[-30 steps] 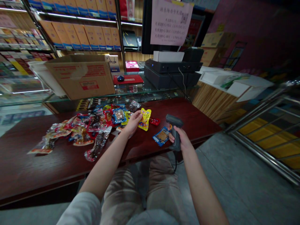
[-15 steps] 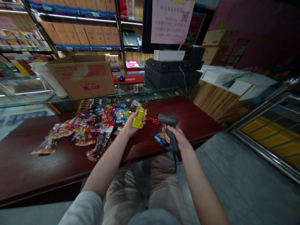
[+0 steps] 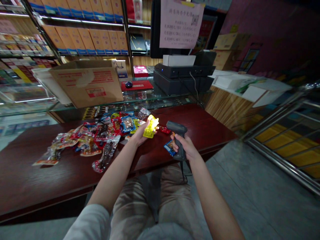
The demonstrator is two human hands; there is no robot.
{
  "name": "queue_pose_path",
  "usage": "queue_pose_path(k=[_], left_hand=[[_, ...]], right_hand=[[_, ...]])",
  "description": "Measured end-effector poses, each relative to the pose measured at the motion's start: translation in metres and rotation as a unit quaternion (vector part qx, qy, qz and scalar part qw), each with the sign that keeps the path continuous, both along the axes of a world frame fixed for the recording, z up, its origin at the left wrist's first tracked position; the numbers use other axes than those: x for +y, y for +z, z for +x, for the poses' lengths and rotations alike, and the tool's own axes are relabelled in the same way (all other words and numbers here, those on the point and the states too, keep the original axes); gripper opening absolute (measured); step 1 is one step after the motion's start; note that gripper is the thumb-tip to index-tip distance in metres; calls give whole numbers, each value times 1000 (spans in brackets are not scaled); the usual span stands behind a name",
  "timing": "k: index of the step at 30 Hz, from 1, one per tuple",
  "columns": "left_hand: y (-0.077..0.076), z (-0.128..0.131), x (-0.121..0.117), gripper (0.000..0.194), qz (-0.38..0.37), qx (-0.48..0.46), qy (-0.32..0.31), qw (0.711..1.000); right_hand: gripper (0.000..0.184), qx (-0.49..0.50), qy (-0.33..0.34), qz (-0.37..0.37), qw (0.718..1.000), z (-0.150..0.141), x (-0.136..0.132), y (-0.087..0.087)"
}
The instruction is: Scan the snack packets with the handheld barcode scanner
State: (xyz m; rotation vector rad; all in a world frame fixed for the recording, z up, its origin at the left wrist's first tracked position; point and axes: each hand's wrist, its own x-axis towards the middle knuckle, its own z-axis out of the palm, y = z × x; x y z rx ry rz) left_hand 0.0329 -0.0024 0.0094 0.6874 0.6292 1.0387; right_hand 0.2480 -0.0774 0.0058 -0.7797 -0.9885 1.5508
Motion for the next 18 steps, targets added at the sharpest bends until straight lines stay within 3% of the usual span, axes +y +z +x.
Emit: queue_pose_path(k=[7,9,10,11,12,15,16,18], left_hand=[[-3,2,0,37,47,63,0,997],[-1,3,-2,40,110,158,48,980],[1,3,-3,41,160,235,91,955],[4,2,-5,42,216,326,142,909],[7,1,-7,45,266,423,192,845],[12,-6,-11,53,315,656,282,625],[11,-9,-12,54,300,704,292,575],[7,-15,-10,54,253,762,299,516]], right_hand=[[30,-6,3,-9,1000,4,-3,4],[30,-2,-9,-8,1000,9,-2,3],[29,2,-17,-7,1000,12,-1,3],[29,6,-25,-7,1000,15,0,3],[29,10,-35,-7,999,19,2,3],[28,14,-78,-6,997,35,11,3],[28,16,-91,-6,996,41,15,2],[29,21,-102,-11,994,54,24,-2]])
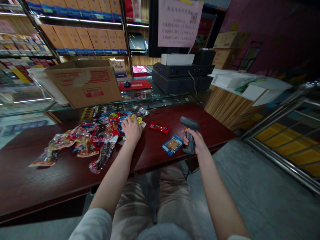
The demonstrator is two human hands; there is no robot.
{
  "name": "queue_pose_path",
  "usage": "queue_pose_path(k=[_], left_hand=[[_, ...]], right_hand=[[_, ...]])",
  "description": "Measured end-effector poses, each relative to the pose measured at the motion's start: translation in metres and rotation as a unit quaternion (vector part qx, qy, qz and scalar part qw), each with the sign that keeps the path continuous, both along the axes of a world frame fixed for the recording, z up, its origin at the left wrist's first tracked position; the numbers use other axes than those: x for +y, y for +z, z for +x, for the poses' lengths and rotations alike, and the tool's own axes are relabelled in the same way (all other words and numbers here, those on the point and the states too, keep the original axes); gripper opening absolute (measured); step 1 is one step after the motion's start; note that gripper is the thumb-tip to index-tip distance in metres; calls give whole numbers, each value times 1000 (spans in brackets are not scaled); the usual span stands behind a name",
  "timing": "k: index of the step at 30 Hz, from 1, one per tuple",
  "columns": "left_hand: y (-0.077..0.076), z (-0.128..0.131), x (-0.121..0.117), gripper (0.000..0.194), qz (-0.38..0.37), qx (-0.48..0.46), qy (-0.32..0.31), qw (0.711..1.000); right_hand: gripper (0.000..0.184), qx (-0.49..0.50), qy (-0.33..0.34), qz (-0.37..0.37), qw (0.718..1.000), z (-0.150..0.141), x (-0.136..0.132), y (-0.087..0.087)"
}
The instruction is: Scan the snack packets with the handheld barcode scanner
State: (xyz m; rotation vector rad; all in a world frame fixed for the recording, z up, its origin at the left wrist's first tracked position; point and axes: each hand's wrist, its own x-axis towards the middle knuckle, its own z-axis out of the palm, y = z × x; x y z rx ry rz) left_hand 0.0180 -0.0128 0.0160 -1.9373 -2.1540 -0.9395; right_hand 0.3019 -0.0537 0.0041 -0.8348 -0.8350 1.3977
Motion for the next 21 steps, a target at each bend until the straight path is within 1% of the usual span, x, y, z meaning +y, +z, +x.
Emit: queue_pose_path(k=[1,3,5,7,9,10,11,13,14,15,16,18,19,21], left_hand=[[-4,-3,2,55,-6,12,25,1000],[-12,-8,5,61,0,19,56,998],[-18,-12,8,66,23,24,67,997],[-18,-12,9,64,46,31,67,996],[-14,-8,10,58,58,46,49,996],[-11,-4,11,55,57,59,22,996],[-8,2,14,53,49,76,-19,996],[-3,15,24,52,-2,102,-124,987],[-2,22,31,52,-44,106,-168,979],[-2,29,39,52,-94,106,-196,970],[-3,34,48,51,-143,101,-208,962],[-6,41,63,46,-212,95,-200,952],[-9,43,69,41,-227,90,-194,950],[-15,43,77,28,-223,63,-194,953]], right_hand=[[30,3,-1,-3,1000,6,5,-3],[30,10,-1,-11,1000,16,13,-9],[30,25,0,-18,1000,23,19,-15],[31,49,0,-22,999,26,22,-19],[31,71,5,-22,997,28,24,-22],[31,76,8,-22,997,28,24,-23],[30,78,10,-21,997,29,25,-24],[29,72,13,-23,997,29,25,-25],[29,70,13,-25,997,29,25,-25],[28,69,14,-28,997,30,25,-26],[28,72,15,-31,997,30,25,-26],[27,84,18,-34,996,31,25,-27],[26,90,20,-33,995,32,26,-28],[26,97,24,-28,995,32,27,-29]])
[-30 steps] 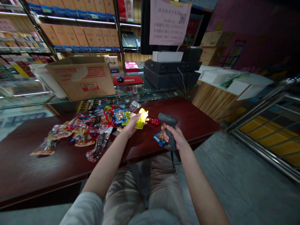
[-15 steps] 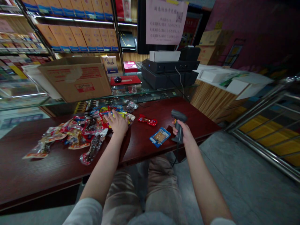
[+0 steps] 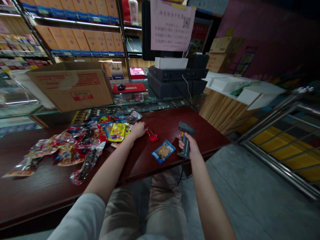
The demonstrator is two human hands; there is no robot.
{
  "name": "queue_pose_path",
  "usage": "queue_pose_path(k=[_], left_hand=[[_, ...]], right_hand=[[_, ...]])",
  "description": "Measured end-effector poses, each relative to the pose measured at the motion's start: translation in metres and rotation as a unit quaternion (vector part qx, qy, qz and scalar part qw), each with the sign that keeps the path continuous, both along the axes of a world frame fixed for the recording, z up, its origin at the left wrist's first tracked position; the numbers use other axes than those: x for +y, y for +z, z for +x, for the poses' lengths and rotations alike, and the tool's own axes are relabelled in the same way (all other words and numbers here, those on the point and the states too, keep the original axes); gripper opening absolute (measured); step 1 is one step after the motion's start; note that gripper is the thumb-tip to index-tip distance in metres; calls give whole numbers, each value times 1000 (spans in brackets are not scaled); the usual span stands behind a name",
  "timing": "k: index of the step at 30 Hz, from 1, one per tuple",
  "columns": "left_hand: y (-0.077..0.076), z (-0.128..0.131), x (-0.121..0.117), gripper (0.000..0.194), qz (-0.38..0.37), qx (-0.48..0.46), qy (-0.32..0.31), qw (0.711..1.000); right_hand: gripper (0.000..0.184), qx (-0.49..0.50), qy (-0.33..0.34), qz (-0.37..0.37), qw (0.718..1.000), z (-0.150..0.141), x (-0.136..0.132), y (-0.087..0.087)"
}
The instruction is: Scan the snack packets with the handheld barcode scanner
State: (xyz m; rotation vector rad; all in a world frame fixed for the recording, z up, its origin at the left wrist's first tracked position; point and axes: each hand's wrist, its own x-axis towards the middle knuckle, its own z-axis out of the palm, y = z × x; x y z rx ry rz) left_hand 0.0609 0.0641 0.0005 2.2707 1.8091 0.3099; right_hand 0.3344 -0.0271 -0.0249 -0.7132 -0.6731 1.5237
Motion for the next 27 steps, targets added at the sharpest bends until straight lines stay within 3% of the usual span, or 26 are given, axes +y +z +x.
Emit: queue_pose_path(k=[4,9,15,20,23,27], left_hand=[[-12,-5,2,21,24,-112,6,993],[-15,-3,-4,53,18,-300,12,954],[-12,35,-17,57,-23,-276,78,958],[-8,67,-18,49,-25,-261,98,960],[-7,70,-19,37,-26,-235,78,969],[-6,54,-25,24,-7,-233,47,971]], right_hand=[[25,-5,9,1,1000,1,2,-3],[26,-15,23,1,1000,3,3,-4],[28,-25,1,5,1000,-1,0,1],[28,-32,-4,5,999,-2,-1,2],[29,-34,-4,20,999,-1,-2,1],[29,-37,5,28,999,-1,-4,2]])
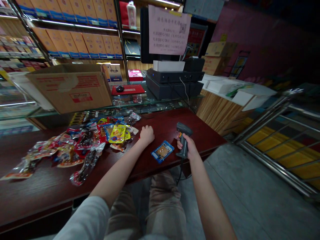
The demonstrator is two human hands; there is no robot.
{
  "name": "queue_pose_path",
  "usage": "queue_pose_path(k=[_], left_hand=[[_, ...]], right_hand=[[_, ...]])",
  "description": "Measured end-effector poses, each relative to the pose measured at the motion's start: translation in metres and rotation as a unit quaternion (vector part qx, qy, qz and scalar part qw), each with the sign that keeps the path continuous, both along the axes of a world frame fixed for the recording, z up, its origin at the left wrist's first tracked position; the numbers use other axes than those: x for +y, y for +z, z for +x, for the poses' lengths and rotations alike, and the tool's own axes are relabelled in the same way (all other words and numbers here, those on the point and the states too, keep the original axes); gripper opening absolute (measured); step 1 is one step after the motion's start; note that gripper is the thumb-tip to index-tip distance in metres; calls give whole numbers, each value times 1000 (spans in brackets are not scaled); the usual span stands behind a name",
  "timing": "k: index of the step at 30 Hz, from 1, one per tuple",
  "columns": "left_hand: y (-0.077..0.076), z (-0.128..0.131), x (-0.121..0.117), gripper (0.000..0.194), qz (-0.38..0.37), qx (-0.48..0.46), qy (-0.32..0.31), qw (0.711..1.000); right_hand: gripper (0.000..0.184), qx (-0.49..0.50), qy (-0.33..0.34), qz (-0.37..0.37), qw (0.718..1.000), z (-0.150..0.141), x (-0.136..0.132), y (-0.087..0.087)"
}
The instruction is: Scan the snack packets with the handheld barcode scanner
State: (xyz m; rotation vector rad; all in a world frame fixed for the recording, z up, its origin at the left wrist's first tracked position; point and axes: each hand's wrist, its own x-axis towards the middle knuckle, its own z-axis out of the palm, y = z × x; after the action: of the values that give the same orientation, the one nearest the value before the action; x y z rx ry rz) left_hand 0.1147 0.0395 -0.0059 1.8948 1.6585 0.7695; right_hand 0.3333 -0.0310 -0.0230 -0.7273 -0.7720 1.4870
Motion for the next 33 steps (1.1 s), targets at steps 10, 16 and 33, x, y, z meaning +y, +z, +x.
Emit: queue_pose_path(k=[10,16,33], left_hand=[[21,-60,-56,24,-127,-507,-62,850],[31,-85,-96,34,-108,-568,-67,813],[17,-127,-74,19,451,222,-119,856]], right_hand=[[29,-13,-7,2,1000,-6,-10,12],[24,-43,46,40,997,-31,-35,28],[33,-93,107,15,990,-94,-17,45]])
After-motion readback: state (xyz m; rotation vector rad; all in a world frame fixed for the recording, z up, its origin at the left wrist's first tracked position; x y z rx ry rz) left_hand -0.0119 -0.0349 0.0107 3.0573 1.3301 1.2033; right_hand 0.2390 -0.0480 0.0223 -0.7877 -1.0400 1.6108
